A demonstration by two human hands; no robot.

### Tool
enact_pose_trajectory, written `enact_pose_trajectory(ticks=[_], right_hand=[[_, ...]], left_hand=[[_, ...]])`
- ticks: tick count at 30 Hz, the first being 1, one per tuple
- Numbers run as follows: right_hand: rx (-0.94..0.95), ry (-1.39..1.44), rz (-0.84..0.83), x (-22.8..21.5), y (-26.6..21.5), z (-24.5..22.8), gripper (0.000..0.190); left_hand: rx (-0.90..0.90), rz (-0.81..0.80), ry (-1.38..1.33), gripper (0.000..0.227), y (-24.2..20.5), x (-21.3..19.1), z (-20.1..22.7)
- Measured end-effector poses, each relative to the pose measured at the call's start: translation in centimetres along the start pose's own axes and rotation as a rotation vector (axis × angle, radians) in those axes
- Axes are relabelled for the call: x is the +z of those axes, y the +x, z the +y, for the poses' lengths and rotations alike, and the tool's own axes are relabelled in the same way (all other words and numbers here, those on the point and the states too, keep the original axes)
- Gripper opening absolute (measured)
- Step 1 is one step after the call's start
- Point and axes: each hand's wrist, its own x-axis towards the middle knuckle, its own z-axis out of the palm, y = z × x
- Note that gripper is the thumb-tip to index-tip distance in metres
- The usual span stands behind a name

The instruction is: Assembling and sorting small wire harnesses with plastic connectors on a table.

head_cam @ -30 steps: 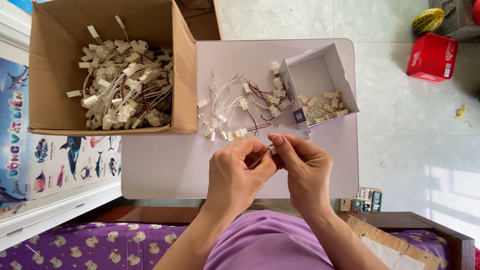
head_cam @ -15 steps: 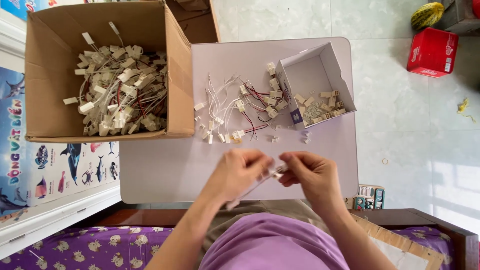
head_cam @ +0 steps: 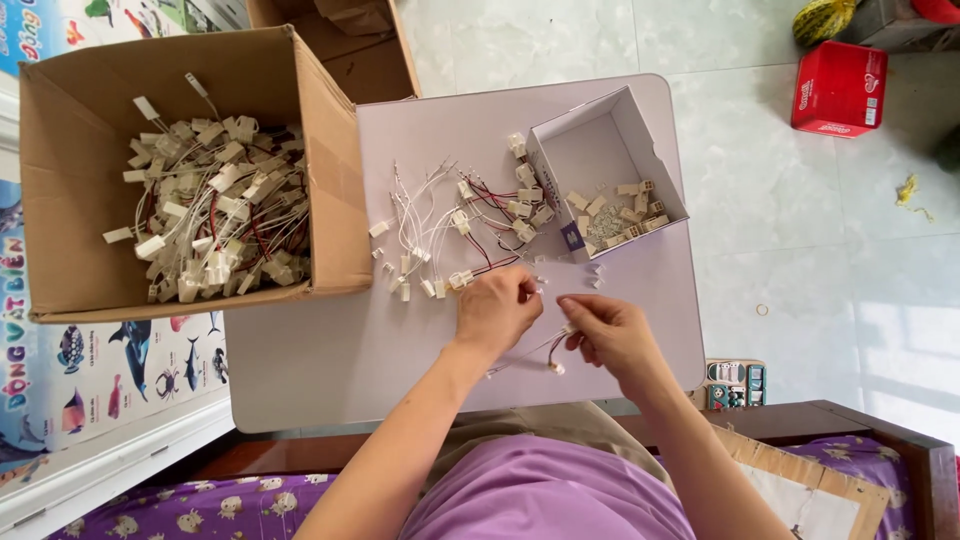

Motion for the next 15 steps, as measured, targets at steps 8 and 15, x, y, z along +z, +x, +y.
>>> enact_pose_trajectory(ticks=[8,15], right_hand=[[-0.071,0.032,-0.179,0.8,-0.4,-1.0,0.031],[-0.102,0.023,-0.267,0.7,-1.3,-2.1,0.030]], left_hand=[[-0.092,-0.121,-0.438,0.018,-3.2,-6.0,2.4],[0.194,0.013,-0.508,0.022,-4.5,-7.1,2.3]])
